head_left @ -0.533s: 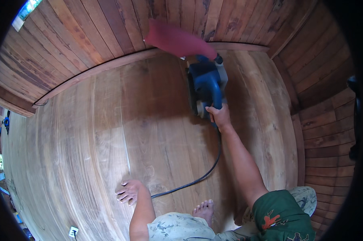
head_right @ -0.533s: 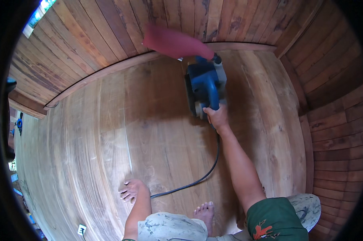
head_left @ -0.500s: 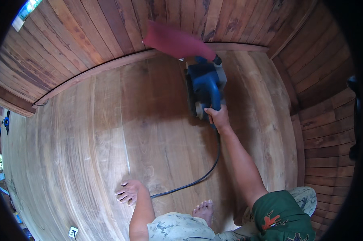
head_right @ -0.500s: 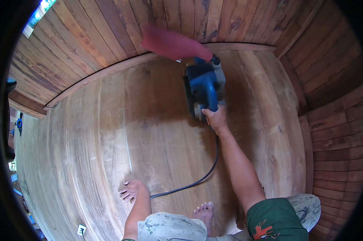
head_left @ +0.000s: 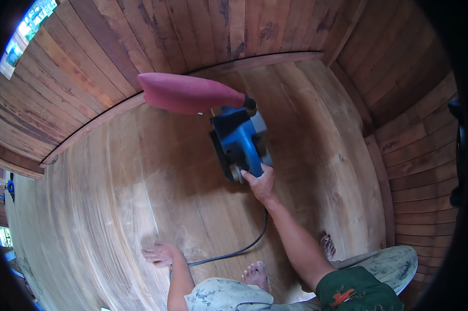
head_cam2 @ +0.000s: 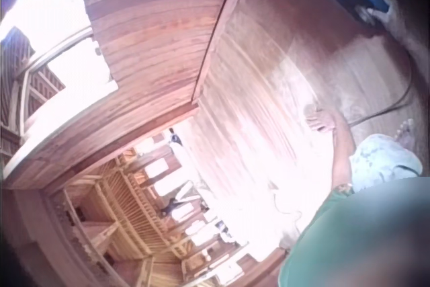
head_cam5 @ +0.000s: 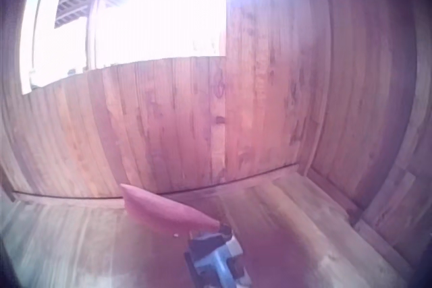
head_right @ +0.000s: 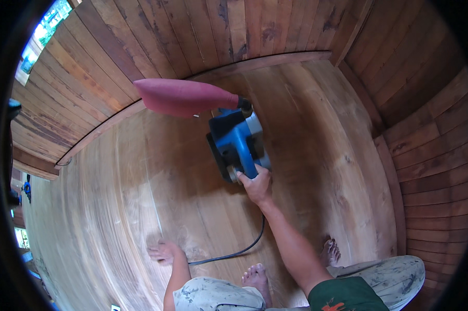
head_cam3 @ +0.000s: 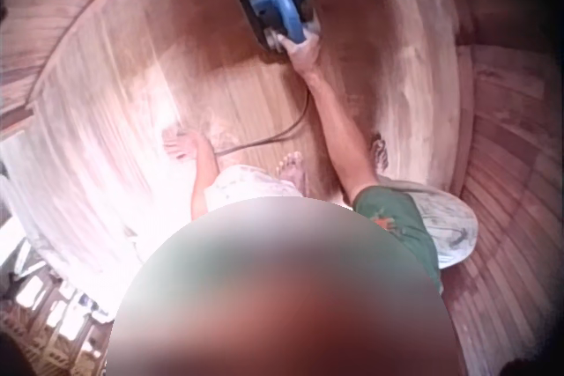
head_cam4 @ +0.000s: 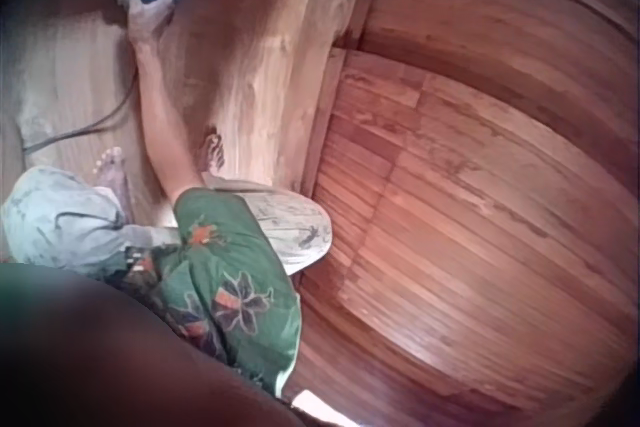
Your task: The person uses an electric sander to smooth a wooden floor. They move the sander across the surface in overlapping passes, occasionally repositioning their body to reach different areas.
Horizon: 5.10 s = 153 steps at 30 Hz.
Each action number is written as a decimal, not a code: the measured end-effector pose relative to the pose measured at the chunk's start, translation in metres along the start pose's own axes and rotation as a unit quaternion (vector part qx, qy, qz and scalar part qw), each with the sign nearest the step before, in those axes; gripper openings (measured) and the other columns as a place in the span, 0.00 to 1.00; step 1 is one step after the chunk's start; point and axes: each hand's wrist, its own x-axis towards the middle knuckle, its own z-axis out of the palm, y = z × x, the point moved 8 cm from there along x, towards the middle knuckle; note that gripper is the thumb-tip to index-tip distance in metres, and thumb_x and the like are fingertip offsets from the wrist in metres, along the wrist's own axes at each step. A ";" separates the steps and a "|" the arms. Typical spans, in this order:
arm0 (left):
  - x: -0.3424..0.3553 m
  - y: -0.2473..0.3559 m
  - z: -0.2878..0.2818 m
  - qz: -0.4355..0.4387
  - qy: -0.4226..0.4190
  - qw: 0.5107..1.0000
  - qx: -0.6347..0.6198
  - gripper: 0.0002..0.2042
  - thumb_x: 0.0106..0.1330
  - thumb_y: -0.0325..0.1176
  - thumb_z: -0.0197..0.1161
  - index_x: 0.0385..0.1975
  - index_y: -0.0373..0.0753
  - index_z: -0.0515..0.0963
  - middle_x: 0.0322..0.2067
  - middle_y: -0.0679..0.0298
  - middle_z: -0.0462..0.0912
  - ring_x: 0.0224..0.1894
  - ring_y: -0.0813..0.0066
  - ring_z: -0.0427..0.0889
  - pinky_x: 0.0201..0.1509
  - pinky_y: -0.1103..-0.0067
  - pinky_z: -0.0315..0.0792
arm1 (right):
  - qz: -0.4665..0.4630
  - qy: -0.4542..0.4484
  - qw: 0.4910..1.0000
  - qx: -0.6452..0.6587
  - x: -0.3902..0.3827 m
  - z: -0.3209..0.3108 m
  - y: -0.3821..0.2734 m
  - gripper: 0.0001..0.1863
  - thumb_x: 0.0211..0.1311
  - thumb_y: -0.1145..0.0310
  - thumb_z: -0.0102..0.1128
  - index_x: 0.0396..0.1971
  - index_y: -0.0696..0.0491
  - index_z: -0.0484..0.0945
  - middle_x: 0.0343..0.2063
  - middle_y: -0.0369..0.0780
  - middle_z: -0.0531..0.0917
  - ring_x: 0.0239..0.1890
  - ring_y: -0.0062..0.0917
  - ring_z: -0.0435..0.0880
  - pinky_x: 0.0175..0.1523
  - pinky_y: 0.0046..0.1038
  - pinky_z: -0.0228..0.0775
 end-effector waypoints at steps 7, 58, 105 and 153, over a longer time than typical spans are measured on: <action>-0.112 0.176 -0.067 0.448 -0.090 0.827 -0.329 0.35 0.73 0.36 0.59 0.77 0.34 0.57 0.78 0.48 0.58 0.81 0.50 0.52 0.83 0.58 0.46 | -0.056 0.037 0.993 0.094 0.054 -0.043 -0.001 0.12 0.58 0.66 0.74 0.22 0.54 0.79 0.14 0.31 0.76 0.14 0.17 0.73 0.21 0.25 0.62; -0.002 0.077 -0.045 0.301 -0.062 0.939 -0.155 0.32 0.81 0.44 0.48 0.78 0.32 0.55 0.79 0.50 0.55 0.82 0.54 0.52 0.83 0.59 0.47 | 0.089 -0.067 0.982 0.151 0.120 -0.036 0.001 0.10 0.60 0.72 0.70 0.25 0.52 0.75 0.16 0.33 0.75 0.15 0.18 0.72 0.21 0.26 0.62; -0.002 0.080 -0.051 0.311 -0.057 0.941 -0.117 0.30 0.79 0.42 0.48 0.75 0.32 0.59 0.79 0.52 0.56 0.81 0.55 0.52 0.84 0.61 0.46 | 0.005 -0.048 0.998 0.035 0.155 0.114 -0.052 0.09 0.57 0.72 0.68 0.22 0.57 0.77 0.15 0.35 0.77 0.14 0.21 0.75 0.20 0.28 0.64; -0.003 0.083 -0.050 0.311 -0.055 0.943 -0.103 0.30 0.78 0.40 0.50 0.76 0.33 0.61 0.78 0.52 0.59 0.80 0.54 0.55 0.82 0.61 0.49 | 0.065 -0.106 0.992 0.014 -0.127 0.006 -0.015 0.10 0.60 0.68 0.70 0.34 0.59 0.83 0.27 0.53 0.85 0.33 0.49 0.87 0.38 0.41 0.77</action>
